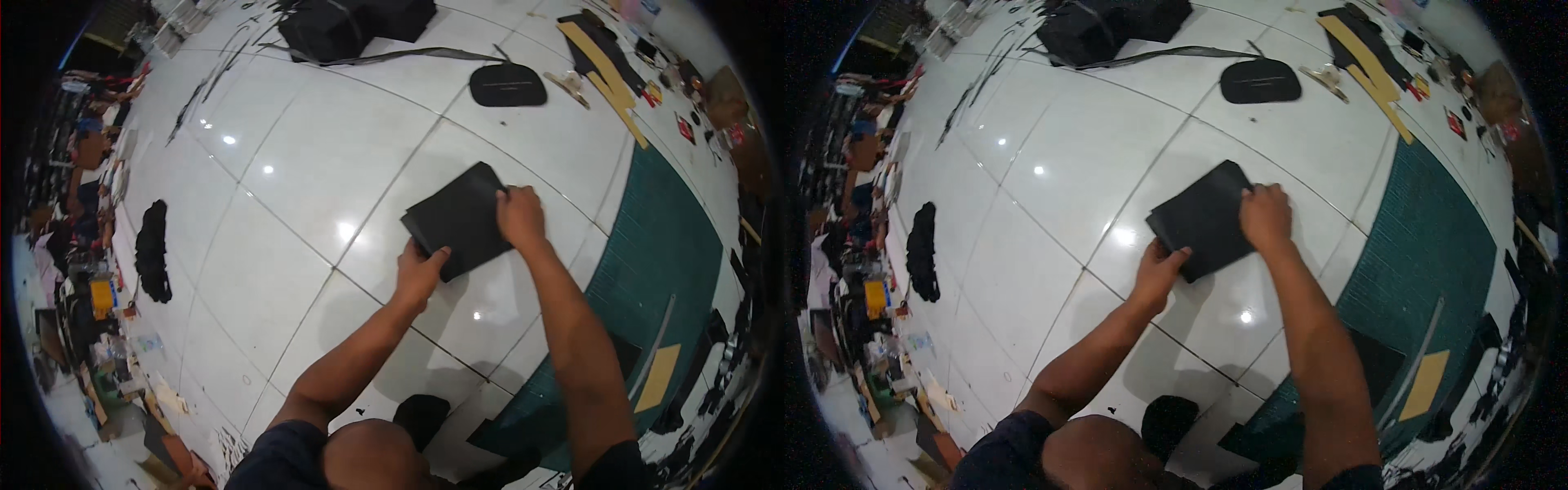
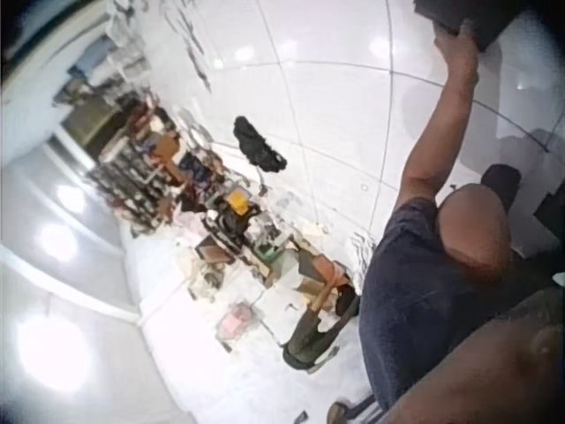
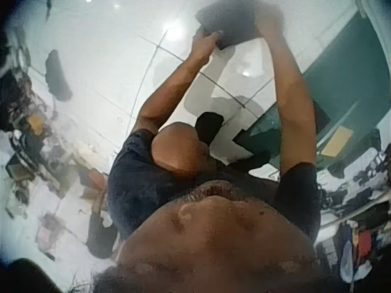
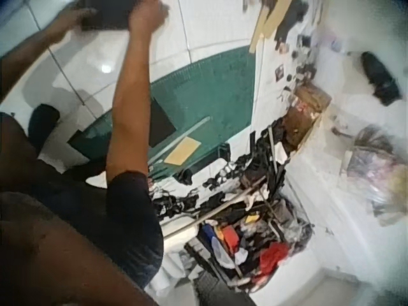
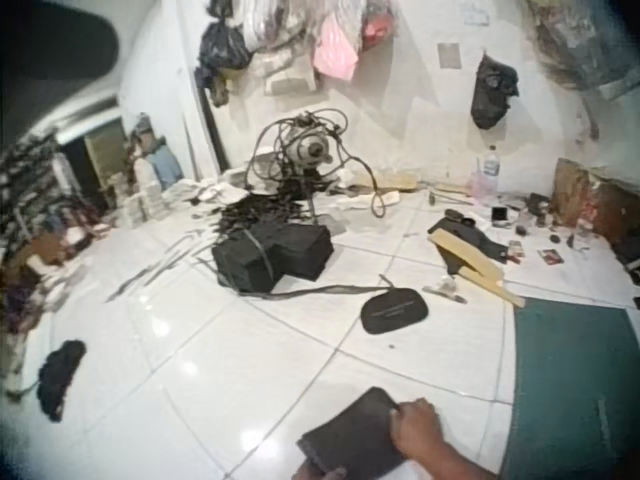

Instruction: Measuring, cutting, and organizing black and tan fabric pieces for production on a workspace floor.

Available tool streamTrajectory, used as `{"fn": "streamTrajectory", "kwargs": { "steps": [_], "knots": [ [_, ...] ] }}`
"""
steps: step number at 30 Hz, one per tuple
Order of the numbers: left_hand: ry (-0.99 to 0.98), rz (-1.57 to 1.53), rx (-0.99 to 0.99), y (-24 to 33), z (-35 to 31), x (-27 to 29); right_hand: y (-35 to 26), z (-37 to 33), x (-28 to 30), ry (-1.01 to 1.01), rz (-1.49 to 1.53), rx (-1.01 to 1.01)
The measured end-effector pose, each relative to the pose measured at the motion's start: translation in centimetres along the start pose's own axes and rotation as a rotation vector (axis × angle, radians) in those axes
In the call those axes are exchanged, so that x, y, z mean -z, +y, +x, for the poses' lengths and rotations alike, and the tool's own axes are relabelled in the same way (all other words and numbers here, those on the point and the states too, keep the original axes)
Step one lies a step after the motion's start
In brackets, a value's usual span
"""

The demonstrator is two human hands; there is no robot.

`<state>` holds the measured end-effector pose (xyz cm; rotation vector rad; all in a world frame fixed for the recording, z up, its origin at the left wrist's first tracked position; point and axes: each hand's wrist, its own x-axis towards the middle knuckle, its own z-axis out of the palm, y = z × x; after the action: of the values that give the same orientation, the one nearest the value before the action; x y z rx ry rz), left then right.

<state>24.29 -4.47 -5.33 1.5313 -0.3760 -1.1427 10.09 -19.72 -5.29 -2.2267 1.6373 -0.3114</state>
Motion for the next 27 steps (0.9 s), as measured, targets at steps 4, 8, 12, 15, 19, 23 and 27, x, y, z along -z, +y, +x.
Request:
{"fn": "streamTrajectory", "kwargs": {
  "steps": [4,8,12,15,19,23,27],
  "knots": [
    [0.096,0.077,0.132,0.5,-0.3,-1.3,-0.3,0.2,1.3,-0.061,0.020,-0.055],
    [0.247,0.273,0.121,-0.3,1.0,-0.8,-0.3,0.0,0.3,-0.128,0.097,-0.128],
    [0.307,0.423,0.063,0.1,1.2,-1.4,-0.4,0.0,0.1,-0.187,0.102,-0.226],
    [0.259,0.436,-0.033,1.1,1.8,-0.5,-1.2,0.2,1.8,-0.248,0.168,-0.246],
    [0.240,0.211,0.146,0.8,3.8,0.2,-0.8,0.8,1.2,-0.299,0.232,-0.265],
    [0.139,0.236,0.257,1.0,4.4,0.5,-0.3,0.0,0.1,-0.310,0.266,-0.289],
    [0.049,0.097,0.301,1.8,3.2,0.7,-1.1,-2.2,-0.5,-0.163,0.138,-0.249]
  ]
}}
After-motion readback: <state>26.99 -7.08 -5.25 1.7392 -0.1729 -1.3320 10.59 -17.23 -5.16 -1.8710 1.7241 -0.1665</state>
